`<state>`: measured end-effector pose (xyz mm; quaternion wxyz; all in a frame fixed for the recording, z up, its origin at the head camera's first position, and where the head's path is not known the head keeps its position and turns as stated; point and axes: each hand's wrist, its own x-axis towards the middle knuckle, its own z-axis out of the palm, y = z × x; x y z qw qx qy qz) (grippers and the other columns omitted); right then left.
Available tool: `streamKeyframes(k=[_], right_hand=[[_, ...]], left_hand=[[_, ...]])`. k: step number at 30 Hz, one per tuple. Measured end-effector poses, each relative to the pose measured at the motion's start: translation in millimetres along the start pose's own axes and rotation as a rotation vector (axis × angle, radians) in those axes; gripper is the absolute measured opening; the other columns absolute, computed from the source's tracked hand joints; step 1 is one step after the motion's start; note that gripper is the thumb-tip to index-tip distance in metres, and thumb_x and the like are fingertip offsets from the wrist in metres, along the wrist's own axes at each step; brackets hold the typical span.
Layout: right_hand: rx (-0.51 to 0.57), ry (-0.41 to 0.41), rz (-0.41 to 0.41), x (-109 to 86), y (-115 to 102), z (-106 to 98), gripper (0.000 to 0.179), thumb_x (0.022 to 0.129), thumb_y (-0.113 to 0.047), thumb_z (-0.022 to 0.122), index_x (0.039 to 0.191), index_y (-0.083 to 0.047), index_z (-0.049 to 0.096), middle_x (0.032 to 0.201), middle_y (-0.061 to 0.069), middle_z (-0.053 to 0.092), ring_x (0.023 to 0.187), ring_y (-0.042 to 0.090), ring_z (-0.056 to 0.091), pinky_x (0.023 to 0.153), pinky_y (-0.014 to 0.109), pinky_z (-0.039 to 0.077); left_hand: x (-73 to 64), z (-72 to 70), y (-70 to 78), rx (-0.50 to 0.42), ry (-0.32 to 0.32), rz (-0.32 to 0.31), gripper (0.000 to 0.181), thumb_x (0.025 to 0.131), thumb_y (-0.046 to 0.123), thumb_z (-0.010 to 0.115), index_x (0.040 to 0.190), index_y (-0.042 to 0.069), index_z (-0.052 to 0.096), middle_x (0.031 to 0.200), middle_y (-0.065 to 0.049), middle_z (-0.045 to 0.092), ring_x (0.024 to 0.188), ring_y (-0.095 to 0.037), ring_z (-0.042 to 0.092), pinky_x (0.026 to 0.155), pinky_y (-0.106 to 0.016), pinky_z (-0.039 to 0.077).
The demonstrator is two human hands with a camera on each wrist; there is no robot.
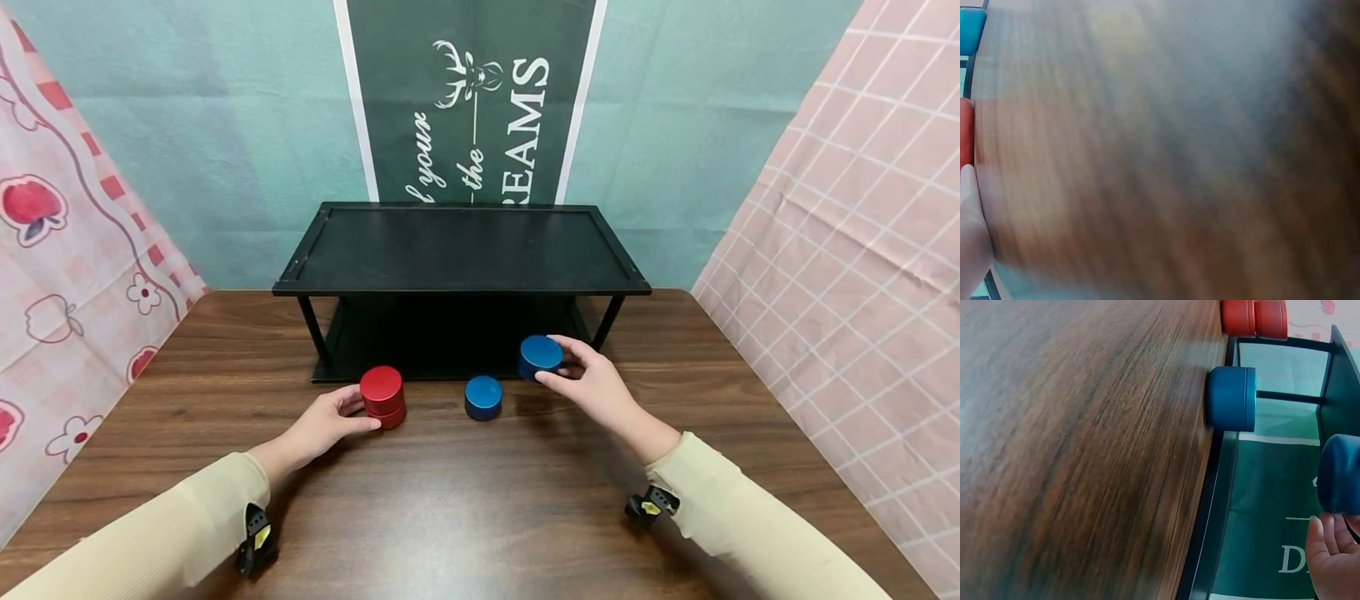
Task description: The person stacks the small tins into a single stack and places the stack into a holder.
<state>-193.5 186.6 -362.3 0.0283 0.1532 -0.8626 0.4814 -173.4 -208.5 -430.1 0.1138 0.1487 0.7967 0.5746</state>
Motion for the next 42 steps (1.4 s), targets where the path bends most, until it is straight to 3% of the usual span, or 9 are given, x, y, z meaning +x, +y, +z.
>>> streamKeyframes(k=[18,32,42], right_hand=[[0.022,-0.024,-0.043,5.2,-11,12,0.056,0.081,-0.022,0.074,0.131,-0.008,0.051,0.119,0.012,0.058,0.103,0.023,0.057,0.088,0.038,0.05],[0.02,-0.031,-0.018,11.6,-13,22,0.056,0.082,-0.02,0.073,0.132,-0.008,0.05,0.119,0.013,0.058,0.104,0.024,0.057,0.089,0.038,0.049],[0.013,-0.045,-0.03,3.6,-52,22,0.051,0.084,-0.008,0.069,0.13,0.003,0.048,0.119,0.02,0.056,0.105,0.03,0.055,0.09,0.044,0.047]], left_hand=[[0.8,1.6,-3.5,-0.011,0.016,-0.005,0.056,0.083,0.014,0.071,0.13,-0.006,0.046,0.129,-0.021,0.052,0.123,-0.036,0.045,0.102,-0.043,0.036],[2.5,1.0,-3.7,-0.016,0.011,0.002,0.056,0.083,0.013,0.071,0.13,-0.006,0.047,0.128,-0.021,0.052,0.123,-0.035,0.045,0.101,-0.044,0.036],[2.4,0.8,-3.5,-0.02,0.005,0.009,0.056,0.083,0.014,0.071,0.13,-0.005,0.047,0.129,-0.021,0.052,0.124,-0.035,0.045,0.102,-0.043,0.036]])
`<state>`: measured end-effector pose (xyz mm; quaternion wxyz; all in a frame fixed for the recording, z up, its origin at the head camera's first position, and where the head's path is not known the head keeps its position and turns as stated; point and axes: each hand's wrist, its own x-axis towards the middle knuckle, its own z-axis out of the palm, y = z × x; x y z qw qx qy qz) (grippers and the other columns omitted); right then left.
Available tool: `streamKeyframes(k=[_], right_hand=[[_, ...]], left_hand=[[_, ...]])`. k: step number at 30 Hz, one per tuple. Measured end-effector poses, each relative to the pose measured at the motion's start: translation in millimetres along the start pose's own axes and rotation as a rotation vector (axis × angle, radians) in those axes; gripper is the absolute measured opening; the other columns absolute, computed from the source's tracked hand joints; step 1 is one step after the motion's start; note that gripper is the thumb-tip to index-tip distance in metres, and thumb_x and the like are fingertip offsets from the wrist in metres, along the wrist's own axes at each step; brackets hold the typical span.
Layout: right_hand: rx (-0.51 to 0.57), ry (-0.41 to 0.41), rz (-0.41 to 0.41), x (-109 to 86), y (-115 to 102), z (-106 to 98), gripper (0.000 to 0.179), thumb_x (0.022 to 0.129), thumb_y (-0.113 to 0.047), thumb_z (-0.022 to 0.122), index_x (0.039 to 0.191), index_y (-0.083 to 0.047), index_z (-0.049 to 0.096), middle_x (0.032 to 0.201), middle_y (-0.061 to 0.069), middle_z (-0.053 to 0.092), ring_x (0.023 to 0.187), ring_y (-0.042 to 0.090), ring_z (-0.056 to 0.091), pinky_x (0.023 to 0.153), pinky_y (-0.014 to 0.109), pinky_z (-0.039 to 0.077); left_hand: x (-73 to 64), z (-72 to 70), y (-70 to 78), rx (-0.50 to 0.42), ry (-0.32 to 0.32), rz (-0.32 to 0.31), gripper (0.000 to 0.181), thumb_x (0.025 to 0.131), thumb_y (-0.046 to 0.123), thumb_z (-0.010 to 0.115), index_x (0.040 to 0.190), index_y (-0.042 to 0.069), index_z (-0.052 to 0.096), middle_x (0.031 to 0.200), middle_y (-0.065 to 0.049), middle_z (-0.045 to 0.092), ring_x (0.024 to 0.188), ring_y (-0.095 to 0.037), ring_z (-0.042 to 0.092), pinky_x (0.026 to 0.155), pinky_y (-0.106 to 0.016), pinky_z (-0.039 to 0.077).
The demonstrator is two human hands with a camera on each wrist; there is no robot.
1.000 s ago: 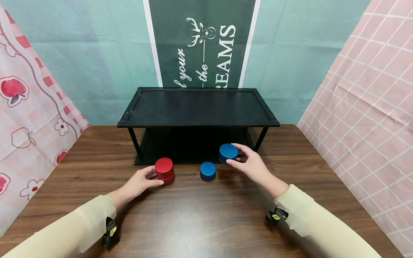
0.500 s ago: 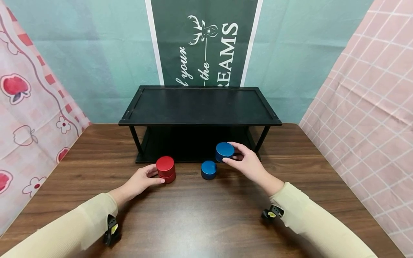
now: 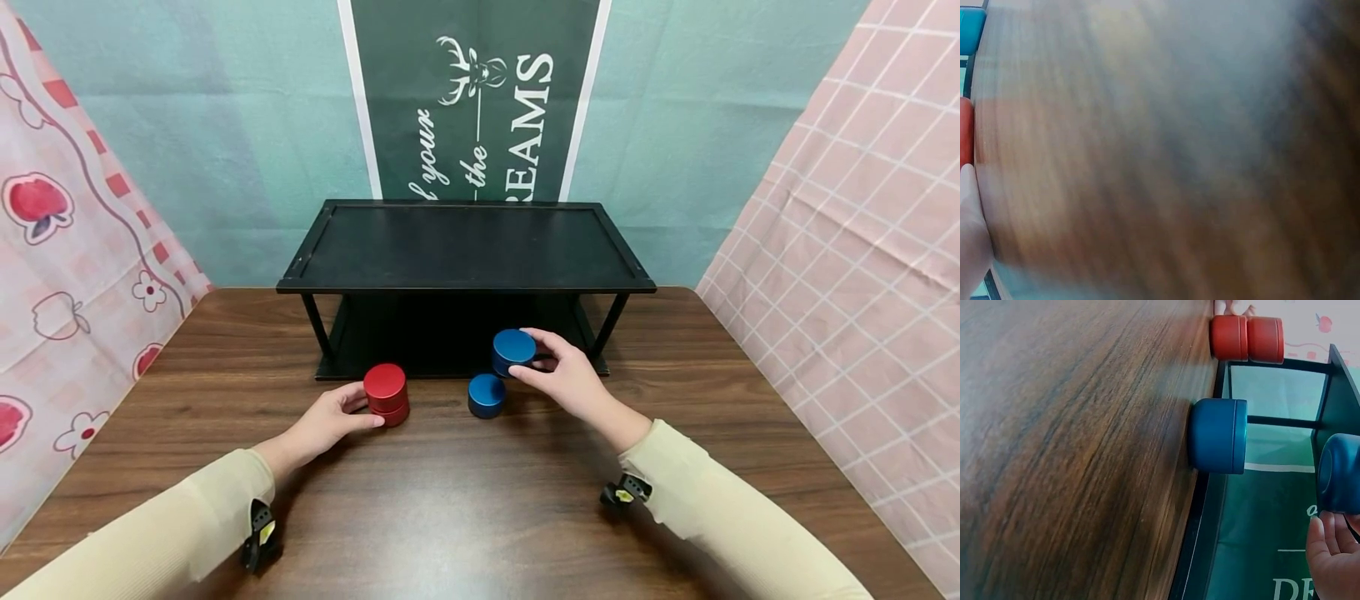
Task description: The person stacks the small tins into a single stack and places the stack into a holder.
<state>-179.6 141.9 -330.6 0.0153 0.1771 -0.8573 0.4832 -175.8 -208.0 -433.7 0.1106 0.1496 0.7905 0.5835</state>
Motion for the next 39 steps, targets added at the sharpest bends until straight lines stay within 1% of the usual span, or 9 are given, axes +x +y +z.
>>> streamKeyframes(k=[2,6,8,11,15,23,29,39], right_hand=[[0.001,-0.003,-0.007,1.8,4,2,0.051,0.084,-0.008,0.069,0.13,0.002,0.048,0.12,0.02,0.056,0.105,0.03,0.055,0.09,0.044,0.047],[0.018,-0.002,-0.019,9.2,23,6,0.054,0.083,-0.011,0.071,0.132,-0.001,0.048,0.12,0.018,0.056,0.105,0.029,0.055,0.09,0.042,0.048],[0.027,0.0,-0.019,12.8,32,9,0.056,0.082,-0.015,0.072,0.132,-0.005,0.049,0.12,0.015,0.057,0.105,0.026,0.056,0.09,0.04,0.048],[0.029,0.003,-0.026,14.5,35,11,0.056,0.081,-0.021,0.074,0.131,-0.01,0.051,0.118,0.011,0.058,0.103,0.023,0.057,0.089,0.038,0.049],[0.028,0.003,-0.037,16.1,35,14,0.056,0.08,-0.024,0.075,0.13,-0.011,0.052,0.116,0.009,0.059,0.102,0.021,0.057,0.088,0.036,0.05],[0.045,-0.008,-0.034,18.9,33,19,0.057,0.081,-0.023,0.074,0.131,-0.01,0.051,0.117,0.011,0.058,0.103,0.023,0.057,0.089,0.039,0.049],[0.04,-0.016,-0.047,20.0,31,23,0.056,0.081,-0.024,0.074,0.13,-0.011,0.052,0.114,0.008,0.06,0.102,0.02,0.057,0.087,0.035,0.05],[0.039,-0.028,-0.061,24.0,28,30,0.056,0.08,-0.023,0.075,0.13,-0.01,0.052,0.112,0.008,0.06,0.099,0.02,0.058,0.085,0.035,0.051]], left_hand=[[-0.4,-0.3,0.4,0.002,-0.001,-0.003,0.057,0.083,0.014,0.071,0.131,-0.005,0.046,0.13,-0.021,0.051,0.124,-0.035,0.044,0.102,-0.043,0.036],[-0.8,-0.6,1.0,0.006,-0.005,-0.012,0.058,0.084,0.015,0.07,0.132,-0.005,0.045,0.131,-0.021,0.05,0.124,-0.035,0.044,0.102,-0.044,0.036],[-0.6,-0.6,1.0,0.01,-0.002,-0.016,0.058,0.084,0.015,0.071,0.132,-0.005,0.045,0.13,-0.021,0.05,0.124,-0.035,0.044,0.102,-0.044,0.036],[-0.5,-0.4,0.7,0.014,0.001,-0.02,0.059,0.083,0.015,0.071,0.131,-0.006,0.045,0.13,-0.021,0.051,0.124,-0.035,0.044,0.102,-0.044,0.035],[-0.7,-0.5,0.2,0.015,0.002,-0.022,0.059,0.083,0.016,0.071,0.131,-0.006,0.045,0.13,-0.021,0.051,0.124,-0.035,0.044,0.102,-0.044,0.036],[-0.9,-0.5,1.7,0.012,-0.001,-0.009,0.057,0.083,0.014,0.071,0.13,-0.006,0.046,0.129,-0.021,0.052,0.123,-0.036,0.045,0.102,-0.045,0.036],[-0.9,-0.2,2.4,0.013,-0.003,-0.008,0.056,0.083,0.014,0.071,0.13,-0.006,0.046,0.128,-0.021,0.052,0.123,-0.036,0.045,0.102,-0.045,0.035],[0.1,0.1,1.0,0.013,0.002,-0.001,0.057,0.083,0.014,0.071,0.13,-0.006,0.047,0.128,-0.021,0.053,0.122,-0.035,0.046,0.102,-0.046,0.035]])
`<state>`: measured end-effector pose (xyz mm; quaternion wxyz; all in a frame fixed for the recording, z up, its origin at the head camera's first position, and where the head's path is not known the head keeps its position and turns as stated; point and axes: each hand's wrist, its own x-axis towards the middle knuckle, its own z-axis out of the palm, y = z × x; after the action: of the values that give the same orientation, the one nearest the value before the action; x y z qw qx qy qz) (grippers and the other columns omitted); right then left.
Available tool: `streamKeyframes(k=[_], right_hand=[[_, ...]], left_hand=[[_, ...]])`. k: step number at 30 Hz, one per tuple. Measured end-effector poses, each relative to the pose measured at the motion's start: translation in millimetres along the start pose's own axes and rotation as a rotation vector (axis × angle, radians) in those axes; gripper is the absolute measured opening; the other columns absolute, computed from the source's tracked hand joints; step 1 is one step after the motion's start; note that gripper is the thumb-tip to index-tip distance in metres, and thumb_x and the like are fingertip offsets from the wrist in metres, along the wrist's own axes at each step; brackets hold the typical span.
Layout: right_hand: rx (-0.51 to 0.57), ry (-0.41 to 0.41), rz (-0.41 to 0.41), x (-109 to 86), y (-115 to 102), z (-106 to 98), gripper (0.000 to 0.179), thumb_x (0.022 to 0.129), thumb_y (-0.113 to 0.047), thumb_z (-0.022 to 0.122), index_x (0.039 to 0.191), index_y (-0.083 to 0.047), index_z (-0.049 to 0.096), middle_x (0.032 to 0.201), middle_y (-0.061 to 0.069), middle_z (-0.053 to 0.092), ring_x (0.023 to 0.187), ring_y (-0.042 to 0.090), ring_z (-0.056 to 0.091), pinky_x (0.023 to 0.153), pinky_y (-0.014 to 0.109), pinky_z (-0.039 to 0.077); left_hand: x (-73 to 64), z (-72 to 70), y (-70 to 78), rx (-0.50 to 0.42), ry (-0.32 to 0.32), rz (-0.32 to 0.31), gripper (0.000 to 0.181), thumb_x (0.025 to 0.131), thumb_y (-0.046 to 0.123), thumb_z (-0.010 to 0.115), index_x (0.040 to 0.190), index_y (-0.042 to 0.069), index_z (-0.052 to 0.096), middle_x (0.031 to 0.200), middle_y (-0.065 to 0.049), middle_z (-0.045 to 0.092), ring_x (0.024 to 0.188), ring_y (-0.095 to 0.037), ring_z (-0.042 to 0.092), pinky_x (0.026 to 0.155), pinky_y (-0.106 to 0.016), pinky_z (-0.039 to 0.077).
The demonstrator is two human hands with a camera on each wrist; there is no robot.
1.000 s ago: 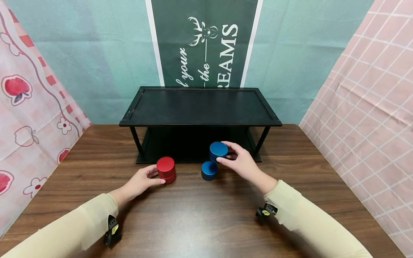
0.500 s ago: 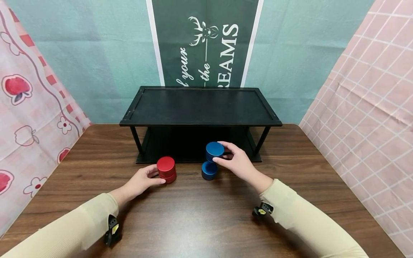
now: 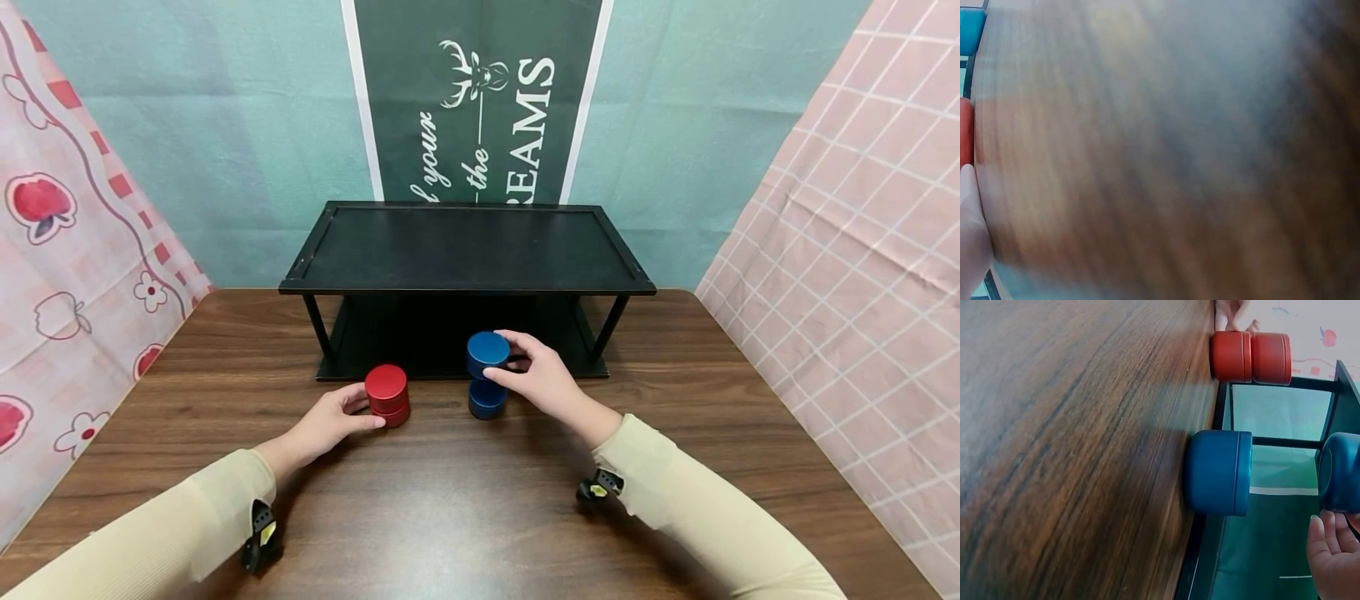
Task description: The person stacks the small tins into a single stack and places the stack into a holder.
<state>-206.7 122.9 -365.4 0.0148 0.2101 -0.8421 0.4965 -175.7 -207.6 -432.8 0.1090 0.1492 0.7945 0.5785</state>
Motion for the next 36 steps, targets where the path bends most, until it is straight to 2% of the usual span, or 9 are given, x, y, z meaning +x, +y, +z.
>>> streamKeyframes(k=[6,13,36], right_hand=[[0.002,0.0,-0.023,1.9,-3,4,0.056,0.08,-0.021,0.075,0.13,-0.008,0.052,0.113,0.01,0.059,0.101,0.022,0.057,0.086,0.038,0.05],[-0.031,-0.011,-0.015,4.1,-3,9,0.055,0.081,-0.023,0.074,0.13,-0.009,0.052,0.115,0.008,0.058,0.101,0.02,0.057,0.085,0.033,0.05],[-0.027,-0.036,-0.052,12.1,-6,25,0.055,0.081,-0.024,0.074,0.129,-0.009,0.053,0.119,0.006,0.057,0.102,0.018,0.057,0.084,0.03,0.051]], left_hand=[[1.1,0.9,0.2,-0.002,0.007,0.005,0.056,0.082,0.013,0.072,0.129,-0.006,0.048,0.126,-0.021,0.054,0.121,-0.035,0.047,0.101,-0.045,0.036],[-0.1,0.6,1.7,0.006,0.004,0.0,0.056,0.083,0.014,0.071,0.129,-0.006,0.047,0.127,-0.021,0.053,0.122,-0.036,0.046,0.102,-0.046,0.035],[-0.7,0.2,1.7,0.01,0.007,0.007,0.055,0.083,0.013,0.071,0.129,-0.006,0.047,0.127,-0.022,0.053,0.122,-0.036,0.046,0.101,-0.046,0.036]])
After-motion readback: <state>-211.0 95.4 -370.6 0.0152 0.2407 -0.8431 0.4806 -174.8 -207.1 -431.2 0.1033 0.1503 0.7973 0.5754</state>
